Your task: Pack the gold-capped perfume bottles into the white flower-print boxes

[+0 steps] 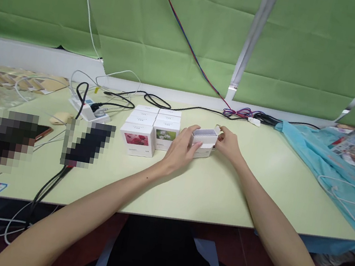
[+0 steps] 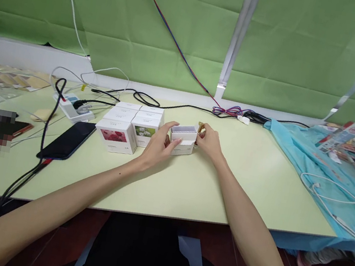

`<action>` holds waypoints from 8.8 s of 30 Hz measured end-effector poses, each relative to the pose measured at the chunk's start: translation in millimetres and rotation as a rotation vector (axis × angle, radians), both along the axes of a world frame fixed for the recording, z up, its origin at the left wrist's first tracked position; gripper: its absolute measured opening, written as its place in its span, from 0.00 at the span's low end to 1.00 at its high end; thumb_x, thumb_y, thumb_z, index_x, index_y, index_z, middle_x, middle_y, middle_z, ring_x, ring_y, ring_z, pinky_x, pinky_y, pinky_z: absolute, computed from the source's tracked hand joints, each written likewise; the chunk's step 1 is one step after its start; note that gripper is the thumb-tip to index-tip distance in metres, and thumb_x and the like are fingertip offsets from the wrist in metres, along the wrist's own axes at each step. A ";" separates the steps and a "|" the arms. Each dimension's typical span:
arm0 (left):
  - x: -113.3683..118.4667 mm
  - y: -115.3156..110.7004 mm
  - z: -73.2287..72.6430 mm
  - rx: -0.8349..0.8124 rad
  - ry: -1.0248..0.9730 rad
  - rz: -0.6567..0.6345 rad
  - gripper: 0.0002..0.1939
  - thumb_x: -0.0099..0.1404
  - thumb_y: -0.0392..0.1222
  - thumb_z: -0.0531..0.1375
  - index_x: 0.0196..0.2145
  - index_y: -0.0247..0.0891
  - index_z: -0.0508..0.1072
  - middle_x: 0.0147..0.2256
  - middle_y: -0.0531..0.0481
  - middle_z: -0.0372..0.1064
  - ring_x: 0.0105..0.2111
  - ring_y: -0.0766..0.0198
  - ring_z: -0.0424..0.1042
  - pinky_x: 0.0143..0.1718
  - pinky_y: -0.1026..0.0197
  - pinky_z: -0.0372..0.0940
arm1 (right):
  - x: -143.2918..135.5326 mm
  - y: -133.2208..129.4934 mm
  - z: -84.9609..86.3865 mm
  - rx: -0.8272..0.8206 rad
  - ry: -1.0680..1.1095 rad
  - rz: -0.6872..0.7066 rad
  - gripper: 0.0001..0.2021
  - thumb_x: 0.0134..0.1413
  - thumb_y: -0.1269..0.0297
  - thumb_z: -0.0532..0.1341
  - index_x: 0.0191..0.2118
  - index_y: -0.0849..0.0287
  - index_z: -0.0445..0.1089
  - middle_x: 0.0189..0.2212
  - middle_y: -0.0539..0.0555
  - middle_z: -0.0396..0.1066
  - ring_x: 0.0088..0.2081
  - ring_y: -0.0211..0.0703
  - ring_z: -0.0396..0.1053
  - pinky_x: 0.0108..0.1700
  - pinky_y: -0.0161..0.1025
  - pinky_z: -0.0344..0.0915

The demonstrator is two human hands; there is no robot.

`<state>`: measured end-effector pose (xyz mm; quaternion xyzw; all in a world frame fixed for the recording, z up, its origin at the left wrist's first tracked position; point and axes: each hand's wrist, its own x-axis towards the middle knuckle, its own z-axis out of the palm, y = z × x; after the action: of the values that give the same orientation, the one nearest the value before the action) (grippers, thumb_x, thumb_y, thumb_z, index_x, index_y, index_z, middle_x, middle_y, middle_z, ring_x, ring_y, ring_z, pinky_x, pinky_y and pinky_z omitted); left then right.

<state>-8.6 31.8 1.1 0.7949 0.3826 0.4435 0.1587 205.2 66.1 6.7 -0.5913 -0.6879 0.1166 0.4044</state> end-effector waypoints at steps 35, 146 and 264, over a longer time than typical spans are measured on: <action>6.4 -1.5 -5.9 -0.213 -0.188 -0.086 0.27 0.76 0.48 0.50 0.68 0.44 0.49 0.45 0.45 0.68 0.39 0.62 0.72 0.45 0.56 0.69 | -0.9 -0.5 -1.0 -0.001 0.081 0.007 0.12 0.48 0.56 0.63 0.37 0.58 0.69 0.19 0.47 0.67 0.22 0.40 0.63 0.29 0.36 0.56; 6.2 -3.3 4.1 -0.439 -0.102 -0.176 0.15 0.75 0.56 0.46 0.50 0.43 0.54 0.29 0.55 0.67 0.28 0.63 0.69 0.31 0.62 0.61 | -24.3 -13.7 13.2 -0.113 0.697 0.088 0.34 0.38 0.38 0.72 0.43 0.53 0.60 0.18 0.45 0.71 0.18 0.38 0.66 0.19 0.32 0.58; 9.9 -8.9 3.9 -0.438 -0.078 -0.113 0.21 0.75 0.53 0.46 0.60 0.42 0.60 0.36 0.50 0.72 0.31 0.62 0.70 0.30 0.62 0.61 | -28.3 -7.6 7.7 -0.095 0.674 0.011 0.21 0.56 0.44 0.61 0.23 0.56 0.64 0.22 0.49 0.64 0.24 0.38 0.60 0.28 0.37 0.58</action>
<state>1.2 23.0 5.0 0.7438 0.4183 0.3707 0.3666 176.9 58.5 14.4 -0.5339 -0.5128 0.3395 0.5803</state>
